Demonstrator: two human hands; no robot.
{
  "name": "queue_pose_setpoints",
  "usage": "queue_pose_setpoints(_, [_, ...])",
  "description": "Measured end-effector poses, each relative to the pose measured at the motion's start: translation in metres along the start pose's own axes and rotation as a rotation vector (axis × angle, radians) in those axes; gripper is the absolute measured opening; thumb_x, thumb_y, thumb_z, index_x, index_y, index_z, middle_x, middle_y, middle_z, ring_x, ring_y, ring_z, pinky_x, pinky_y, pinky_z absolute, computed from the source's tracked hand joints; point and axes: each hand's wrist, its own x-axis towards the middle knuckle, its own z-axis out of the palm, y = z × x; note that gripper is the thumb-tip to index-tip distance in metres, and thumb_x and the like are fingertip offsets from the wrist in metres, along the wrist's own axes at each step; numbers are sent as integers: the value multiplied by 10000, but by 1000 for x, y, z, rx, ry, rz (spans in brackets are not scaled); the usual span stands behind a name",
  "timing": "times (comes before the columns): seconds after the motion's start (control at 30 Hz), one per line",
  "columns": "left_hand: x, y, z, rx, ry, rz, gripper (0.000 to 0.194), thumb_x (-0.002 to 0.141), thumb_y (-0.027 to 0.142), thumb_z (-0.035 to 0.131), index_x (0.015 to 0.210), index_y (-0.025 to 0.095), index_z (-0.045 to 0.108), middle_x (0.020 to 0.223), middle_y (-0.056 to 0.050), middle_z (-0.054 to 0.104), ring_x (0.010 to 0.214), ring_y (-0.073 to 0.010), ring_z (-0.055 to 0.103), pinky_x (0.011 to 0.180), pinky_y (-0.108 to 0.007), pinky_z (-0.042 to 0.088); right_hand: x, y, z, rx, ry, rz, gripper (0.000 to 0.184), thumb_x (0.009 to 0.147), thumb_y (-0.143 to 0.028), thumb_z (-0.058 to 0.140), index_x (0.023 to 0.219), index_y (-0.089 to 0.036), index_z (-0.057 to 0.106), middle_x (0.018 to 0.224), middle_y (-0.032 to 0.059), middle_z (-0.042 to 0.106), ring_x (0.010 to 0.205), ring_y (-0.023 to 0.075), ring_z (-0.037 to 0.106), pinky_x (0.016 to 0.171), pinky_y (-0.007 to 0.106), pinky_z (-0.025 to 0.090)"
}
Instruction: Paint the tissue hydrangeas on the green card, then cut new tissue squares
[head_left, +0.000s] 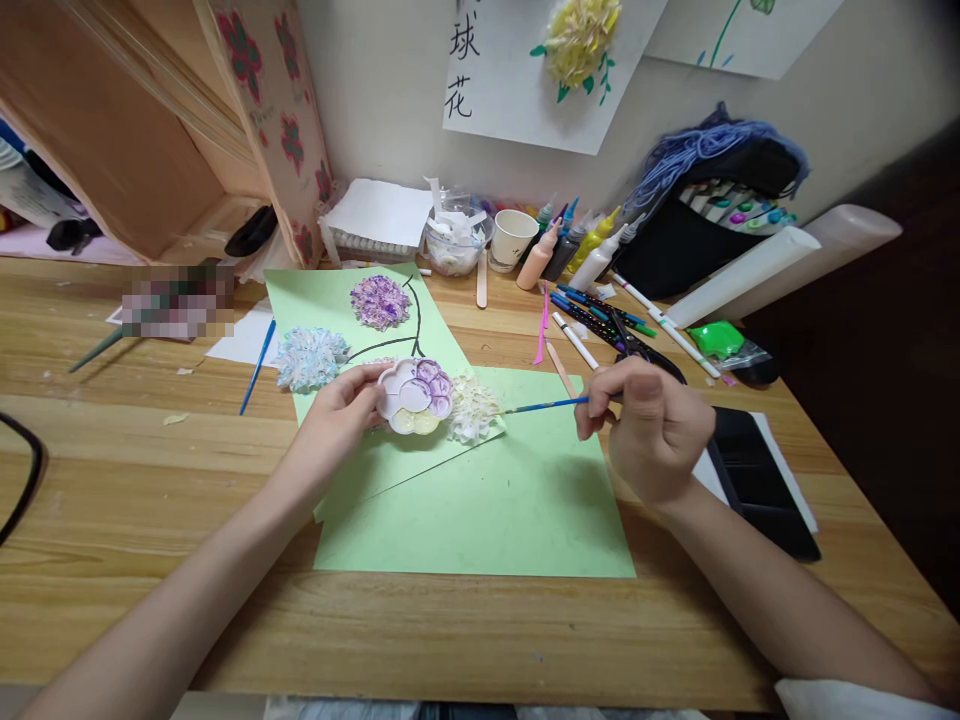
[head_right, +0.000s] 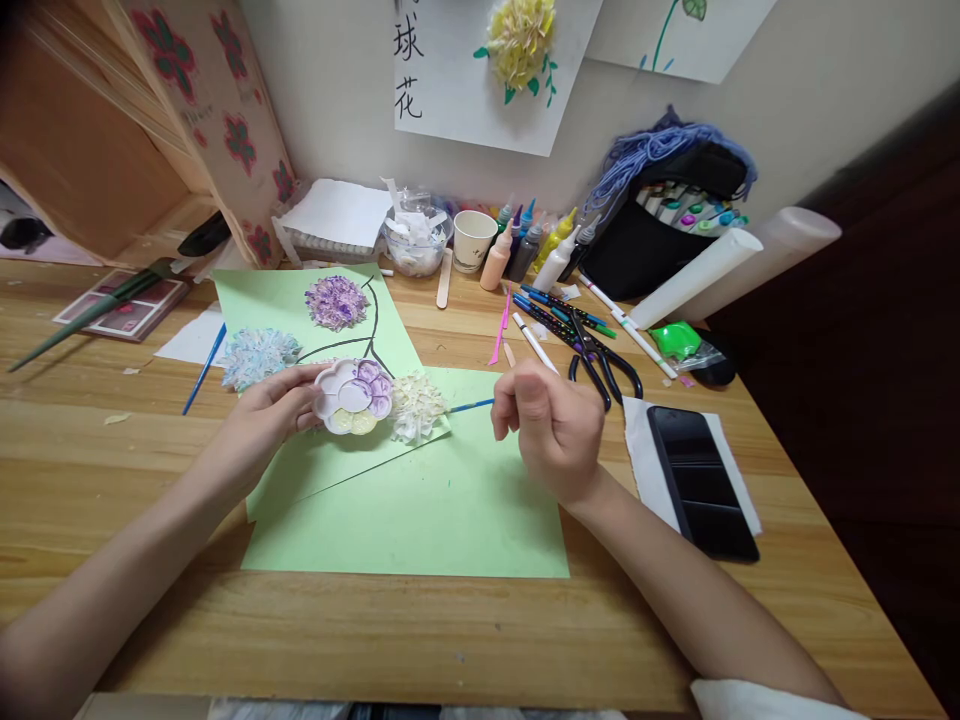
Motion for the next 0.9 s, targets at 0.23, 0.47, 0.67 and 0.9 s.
queue_pose_setpoints(0.23, [1,-2,0,27,3,1,437,728,312,586,1147,193,631,1052,-60,664,856,-175,596,759,-288,485,3,-6,-1,193,18,-141,391,950,-378,372,661,-206,572,477,-23,507,396,123,502,431,290,335])
queue_pose_setpoints(0.47, [0,-2,2,21,-28,14,451,721,308,572,1149,179,631,1028,-65,664,823,-180,592,720,-293,494,1,-8,3,315,-383,-151,368,962,-362,320,817,-181,605,683,49,649,603,164,606,566,318,454])
queue_pose_setpoints(0.67, [-3,2,3,48,-21,28,455,702,318,581,1128,171,642,1012,-69,673,828,-195,593,698,-293,481,3,-10,5,265,-559,-119,379,966,-362,299,814,-167,586,711,70,657,651,162,592,617,327,475])
queue_pose_setpoints(0.9, [-4,1,2,71,-47,45,448,743,303,548,1163,166,623,1036,-67,661,827,-184,573,677,-269,459,2,-7,5,278,-522,-81,380,964,-374,308,799,-172,585,698,66,644,648,164,592,601,323,460])
